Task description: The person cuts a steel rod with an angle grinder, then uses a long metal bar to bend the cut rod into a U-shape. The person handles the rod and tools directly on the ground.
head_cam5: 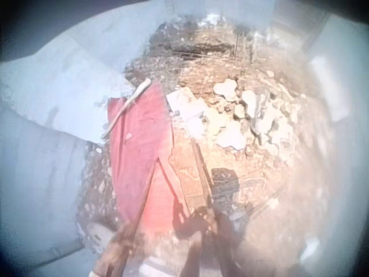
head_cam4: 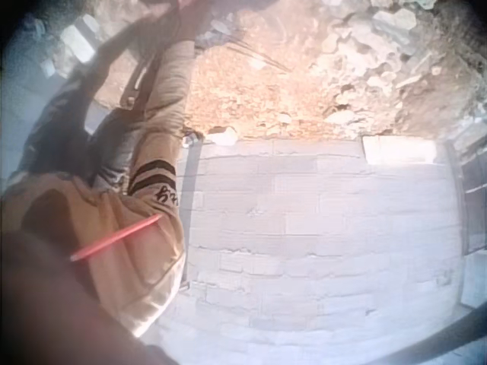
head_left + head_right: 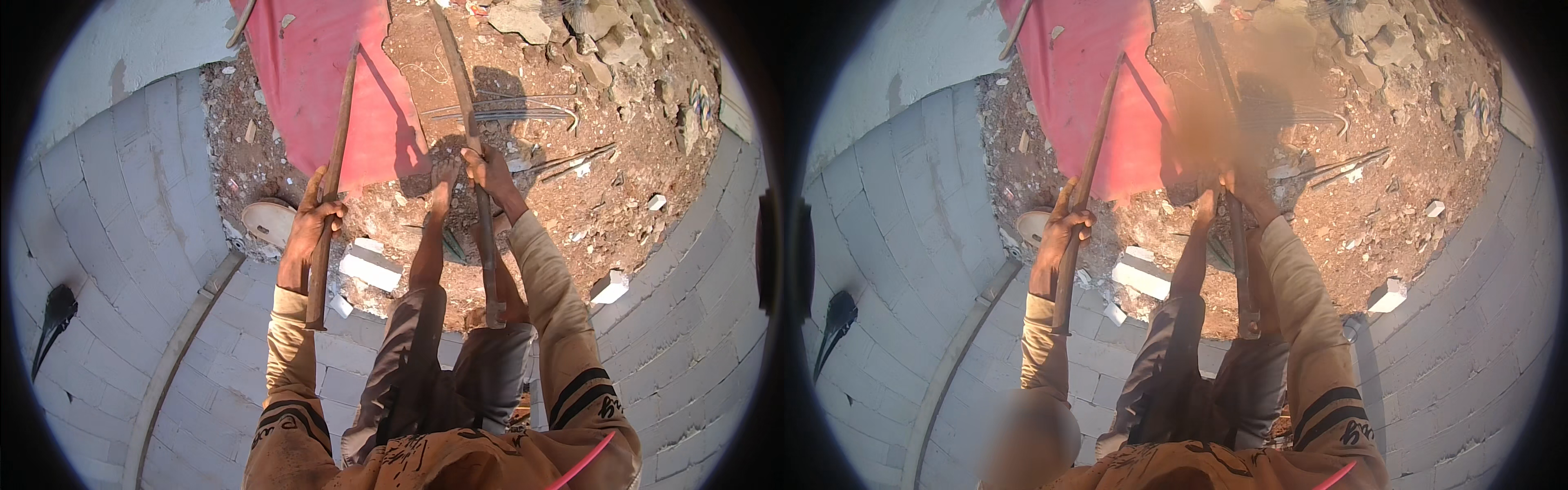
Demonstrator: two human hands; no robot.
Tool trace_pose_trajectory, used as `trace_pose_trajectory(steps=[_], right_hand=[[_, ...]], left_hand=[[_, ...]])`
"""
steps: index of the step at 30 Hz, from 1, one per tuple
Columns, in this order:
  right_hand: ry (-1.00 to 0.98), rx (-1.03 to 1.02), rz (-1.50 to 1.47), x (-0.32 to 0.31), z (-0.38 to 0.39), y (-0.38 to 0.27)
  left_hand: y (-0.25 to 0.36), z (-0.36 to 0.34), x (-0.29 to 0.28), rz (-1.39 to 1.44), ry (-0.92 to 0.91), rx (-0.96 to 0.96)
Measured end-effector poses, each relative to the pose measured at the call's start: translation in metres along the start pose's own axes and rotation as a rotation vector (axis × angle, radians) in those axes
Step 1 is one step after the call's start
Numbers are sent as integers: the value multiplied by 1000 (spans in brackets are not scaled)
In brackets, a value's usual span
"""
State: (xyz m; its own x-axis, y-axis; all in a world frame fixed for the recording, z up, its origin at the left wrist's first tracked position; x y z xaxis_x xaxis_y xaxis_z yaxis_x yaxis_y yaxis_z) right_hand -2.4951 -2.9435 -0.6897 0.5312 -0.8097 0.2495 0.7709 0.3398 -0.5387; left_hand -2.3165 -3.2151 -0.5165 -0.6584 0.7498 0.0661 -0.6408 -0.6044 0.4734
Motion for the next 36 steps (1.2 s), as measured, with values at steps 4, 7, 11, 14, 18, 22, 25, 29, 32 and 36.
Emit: trace_pose_trajectory(steps=[4, 7, 11, 14, 18, 22, 25, 29, 32, 36], right_hand=[[363, -4, 283, -164, 132, -18], [611, 58, 505, -250, 237, 1], [724, 81, 435, -295, 347, 72], [815, 206, 431, -303, 391, 152], [810, 176, 292, -298, 403, 261], [914, 104, 235, -287, 373, 347], [952, 183, 252, -291, 325, 401], [900, 381, -70, -293, 252, 481], [926, 389, 69, -294, 196, 515], [1100, 362, 397, -296, 151, 506]], left_hand=[[92, 35, 56, -29, -325, 197], [152, 59, 103, -81, -196, 481], [208, 103, 185, -629, -179, 732], [229, 139, 230, -905, -31, 667], [211, 164, 312, -1417, -157, 875], [140, 132, 376, -995, -188, 1001], [98, 100, 427, -861, -289, 1097], [79, 62, 461, -911, -308, 1235], [87, 26, 468, -805, -307, 1327], [100, 0, 480, -548, -271, 1464]])
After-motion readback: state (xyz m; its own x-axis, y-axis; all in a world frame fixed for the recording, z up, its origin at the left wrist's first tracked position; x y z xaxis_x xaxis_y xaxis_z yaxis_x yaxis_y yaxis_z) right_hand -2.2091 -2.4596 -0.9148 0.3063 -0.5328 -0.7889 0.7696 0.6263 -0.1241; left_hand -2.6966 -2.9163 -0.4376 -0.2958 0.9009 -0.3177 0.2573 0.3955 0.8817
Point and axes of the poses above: each hand's wrist, its own z-axis away from the middle knuckle, its own x-axis out of the palm, y = z × x, the point moved 6 cm from there along -z, towards the middle knuckle, and after that the axes turned 1 degree about -z, right-handed, at the moved point
